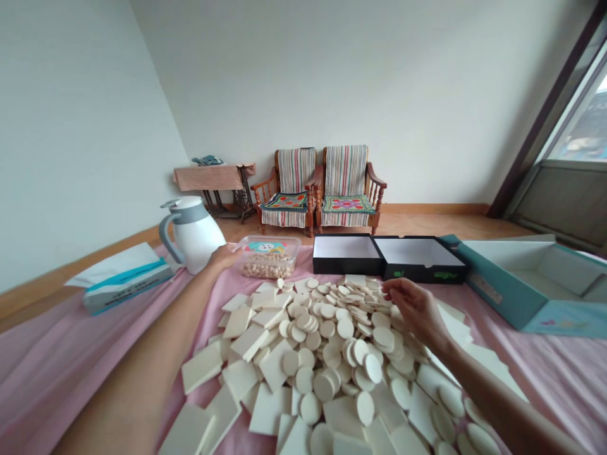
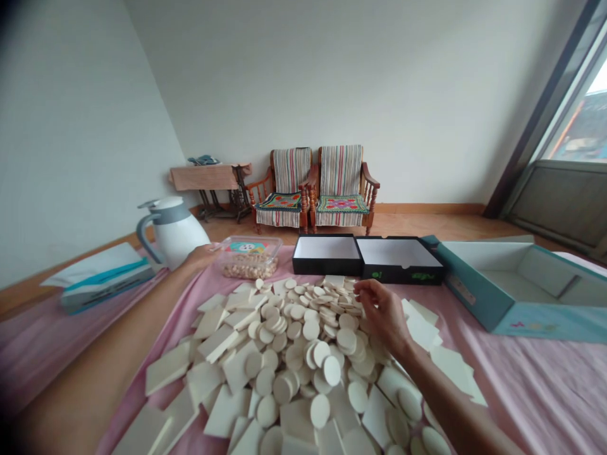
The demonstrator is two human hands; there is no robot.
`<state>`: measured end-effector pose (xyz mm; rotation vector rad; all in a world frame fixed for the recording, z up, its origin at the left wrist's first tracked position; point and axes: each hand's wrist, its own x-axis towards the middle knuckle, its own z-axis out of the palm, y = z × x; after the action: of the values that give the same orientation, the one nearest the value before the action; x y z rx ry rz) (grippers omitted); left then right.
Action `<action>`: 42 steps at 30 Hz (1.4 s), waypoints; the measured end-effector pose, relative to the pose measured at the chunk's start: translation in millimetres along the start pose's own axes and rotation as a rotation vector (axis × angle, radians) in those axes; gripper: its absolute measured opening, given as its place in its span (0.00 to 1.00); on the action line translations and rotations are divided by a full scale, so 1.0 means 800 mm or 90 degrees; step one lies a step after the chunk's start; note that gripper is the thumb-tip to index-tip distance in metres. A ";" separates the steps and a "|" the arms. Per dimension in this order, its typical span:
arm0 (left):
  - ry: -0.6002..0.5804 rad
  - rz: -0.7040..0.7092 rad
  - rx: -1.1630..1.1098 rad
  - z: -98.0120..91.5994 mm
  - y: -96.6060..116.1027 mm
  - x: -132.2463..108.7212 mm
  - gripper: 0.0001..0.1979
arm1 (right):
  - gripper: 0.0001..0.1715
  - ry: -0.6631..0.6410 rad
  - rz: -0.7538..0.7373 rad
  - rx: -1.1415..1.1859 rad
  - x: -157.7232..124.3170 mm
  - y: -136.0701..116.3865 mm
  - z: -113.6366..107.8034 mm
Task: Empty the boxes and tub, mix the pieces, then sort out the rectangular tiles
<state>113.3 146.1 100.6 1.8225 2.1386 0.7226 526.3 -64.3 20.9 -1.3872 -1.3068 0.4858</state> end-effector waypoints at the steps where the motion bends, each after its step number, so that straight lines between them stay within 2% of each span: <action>1: -0.009 -0.006 -0.010 0.004 -0.005 0.004 0.17 | 0.12 -0.015 -0.003 -0.005 0.000 -0.005 0.005; 4: -0.008 -0.041 -0.048 0.012 -0.016 0.013 0.17 | 0.12 -0.077 -0.015 -0.031 0.002 -0.020 0.022; 7: -0.001 -0.090 -0.106 0.016 -0.024 0.010 0.18 | 0.12 -0.128 -0.040 -0.060 0.008 -0.036 0.039; 13: -0.023 -0.107 -0.273 0.031 -0.030 -0.030 0.18 | 0.11 -0.165 -0.102 -0.142 0.038 -0.067 0.076; 18: 0.009 -0.092 -0.379 0.039 -0.030 -0.051 0.16 | 0.12 -0.223 -0.001 -0.176 0.081 -0.082 0.129; 23: 0.058 -0.040 -0.462 0.042 -0.031 -0.056 0.26 | 0.05 -0.237 0.066 -0.151 0.115 -0.079 0.186; 26: 0.071 -0.022 -0.497 0.042 -0.031 -0.059 0.26 | 0.03 -0.252 0.103 -0.134 0.121 -0.082 0.205; 29: 0.073 -0.020 -0.530 0.040 -0.030 -0.065 0.23 | 0.05 -0.258 0.113 -0.155 0.120 -0.088 0.207; 33: 0.059 -0.033 -0.588 0.042 -0.027 -0.074 0.18 | 0.01 -0.241 0.089 -0.259 0.113 -0.098 0.192; 34: 0.055 -0.043 -0.606 0.044 -0.026 -0.075 0.17 | 0.04 -0.229 0.077 -0.284 0.110 -0.100 0.189; 37: 0.045 -0.096 -0.660 0.054 -0.027 -0.076 0.13 | 0.15 -0.194 -0.011 -0.413 0.100 -0.109 0.183; 40: 0.003 -0.153 -0.712 0.061 -0.031 -0.074 0.14 | 0.16 -0.200 -0.112 -0.606 0.091 -0.119 0.182; 42: -0.040 -0.179 -0.741 0.062 -0.032 -0.073 0.16 | 0.15 -0.198 -0.158 -0.679 0.088 -0.125 0.183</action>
<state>126.3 96.9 37.7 0.8713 1.3270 1.3833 380.5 36.9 90.5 -1.9922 -2.1132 -0.2496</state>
